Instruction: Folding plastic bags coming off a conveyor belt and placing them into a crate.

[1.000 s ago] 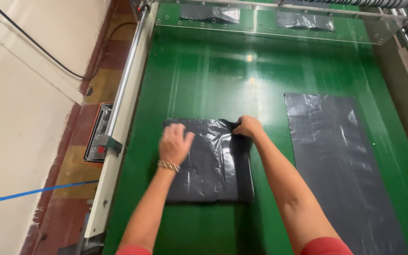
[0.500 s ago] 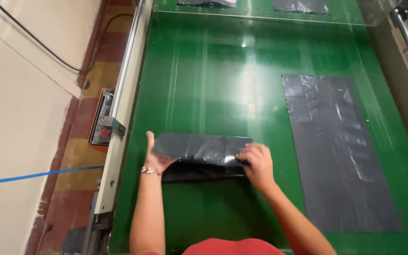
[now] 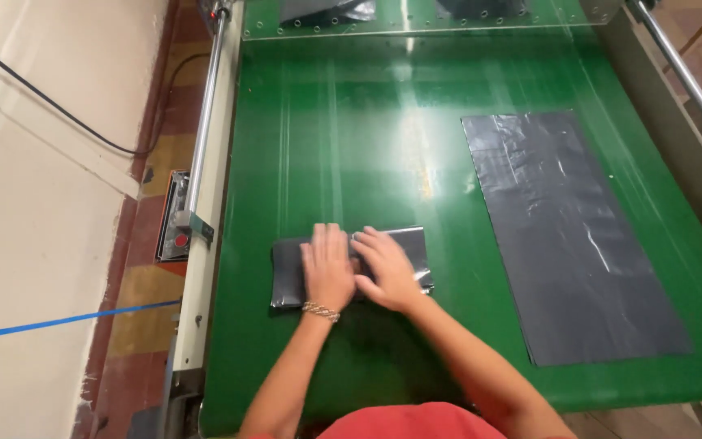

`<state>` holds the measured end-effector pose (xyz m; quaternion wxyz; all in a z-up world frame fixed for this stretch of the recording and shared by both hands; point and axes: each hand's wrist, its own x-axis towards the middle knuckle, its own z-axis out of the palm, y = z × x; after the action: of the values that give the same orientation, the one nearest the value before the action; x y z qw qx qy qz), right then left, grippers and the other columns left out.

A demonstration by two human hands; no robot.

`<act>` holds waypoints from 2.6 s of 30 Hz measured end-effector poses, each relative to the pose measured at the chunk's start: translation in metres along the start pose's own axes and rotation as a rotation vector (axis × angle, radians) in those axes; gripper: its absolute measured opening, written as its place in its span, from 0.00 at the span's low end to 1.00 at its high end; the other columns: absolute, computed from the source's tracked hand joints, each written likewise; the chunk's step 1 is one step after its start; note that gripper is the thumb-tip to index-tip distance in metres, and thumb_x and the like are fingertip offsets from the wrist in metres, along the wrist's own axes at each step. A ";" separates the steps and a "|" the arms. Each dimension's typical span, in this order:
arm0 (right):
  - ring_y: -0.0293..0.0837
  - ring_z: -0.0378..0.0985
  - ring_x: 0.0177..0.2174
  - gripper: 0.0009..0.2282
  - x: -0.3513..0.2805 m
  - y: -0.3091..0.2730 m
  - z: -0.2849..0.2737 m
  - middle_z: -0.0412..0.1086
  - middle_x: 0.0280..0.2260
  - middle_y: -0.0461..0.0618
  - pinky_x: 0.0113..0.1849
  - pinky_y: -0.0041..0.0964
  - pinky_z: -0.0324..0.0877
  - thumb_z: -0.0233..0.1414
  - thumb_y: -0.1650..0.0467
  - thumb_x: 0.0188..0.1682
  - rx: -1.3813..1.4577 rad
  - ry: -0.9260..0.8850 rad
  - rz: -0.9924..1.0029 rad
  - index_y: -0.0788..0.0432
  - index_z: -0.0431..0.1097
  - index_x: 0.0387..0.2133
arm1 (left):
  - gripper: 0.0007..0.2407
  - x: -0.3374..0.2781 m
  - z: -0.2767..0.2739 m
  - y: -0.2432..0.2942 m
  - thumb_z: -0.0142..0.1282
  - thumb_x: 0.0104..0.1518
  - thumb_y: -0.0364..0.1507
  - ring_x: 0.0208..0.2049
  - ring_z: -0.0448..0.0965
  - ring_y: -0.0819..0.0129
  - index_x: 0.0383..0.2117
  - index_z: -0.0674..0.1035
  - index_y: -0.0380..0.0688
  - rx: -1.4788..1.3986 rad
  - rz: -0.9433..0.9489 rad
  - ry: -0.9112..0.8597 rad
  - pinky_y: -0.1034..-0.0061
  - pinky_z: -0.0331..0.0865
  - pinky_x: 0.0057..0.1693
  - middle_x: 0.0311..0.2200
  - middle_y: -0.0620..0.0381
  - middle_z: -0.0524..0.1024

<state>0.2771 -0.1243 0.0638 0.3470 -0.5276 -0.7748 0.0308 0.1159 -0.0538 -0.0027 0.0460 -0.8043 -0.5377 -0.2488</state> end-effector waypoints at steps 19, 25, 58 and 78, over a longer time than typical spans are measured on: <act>0.66 0.58 0.60 0.34 -0.028 -0.009 0.038 0.60 0.57 0.70 0.61 0.60 0.50 0.59 0.66 0.36 -0.244 -0.192 -0.102 0.71 0.59 0.57 | 0.05 -0.052 -0.037 -0.102 0.43 0.57 0.35 0.34 0.71 0.66 0.24 0.70 0.58 0.129 0.867 0.095 0.71 0.65 0.32 0.26 0.66 0.65; 0.55 0.69 0.55 0.18 -0.115 -0.056 0.061 0.69 0.54 0.55 0.59 0.53 0.60 0.51 0.73 0.43 0.173 -0.202 -0.092 0.61 0.71 0.48 | 0.08 -0.043 -0.084 -0.025 0.53 0.48 0.40 0.29 0.82 0.57 0.23 0.82 0.56 -0.407 0.582 -0.766 0.62 0.74 0.37 0.25 0.60 0.82; 0.69 0.69 0.50 0.37 -0.344 0.224 -0.291 0.67 0.47 0.66 0.46 0.68 0.69 0.70 0.59 0.31 -0.393 0.016 1.671 0.68 0.62 0.49 | 0.29 -0.080 -0.052 0.310 0.66 0.44 0.44 0.64 0.61 0.45 0.50 0.72 0.40 -0.430 0.715 -0.325 0.46 0.63 0.61 0.58 0.45 0.67; 0.51 0.78 0.23 0.13 -0.353 0.130 -0.356 0.70 0.41 0.53 0.25 0.37 0.70 0.50 0.64 0.50 0.974 0.219 1.154 0.64 0.72 0.37 | 0.05 -0.067 -0.109 0.271 0.54 0.57 0.35 0.32 0.76 0.56 0.28 0.74 0.51 -0.492 0.555 -0.865 0.62 0.67 0.37 0.29 0.58 0.76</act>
<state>0.6550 -0.4764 0.1019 0.5443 -0.6361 -0.2363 0.4932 0.2987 -0.2603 0.1147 -0.3036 -0.9311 -0.2021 0.0068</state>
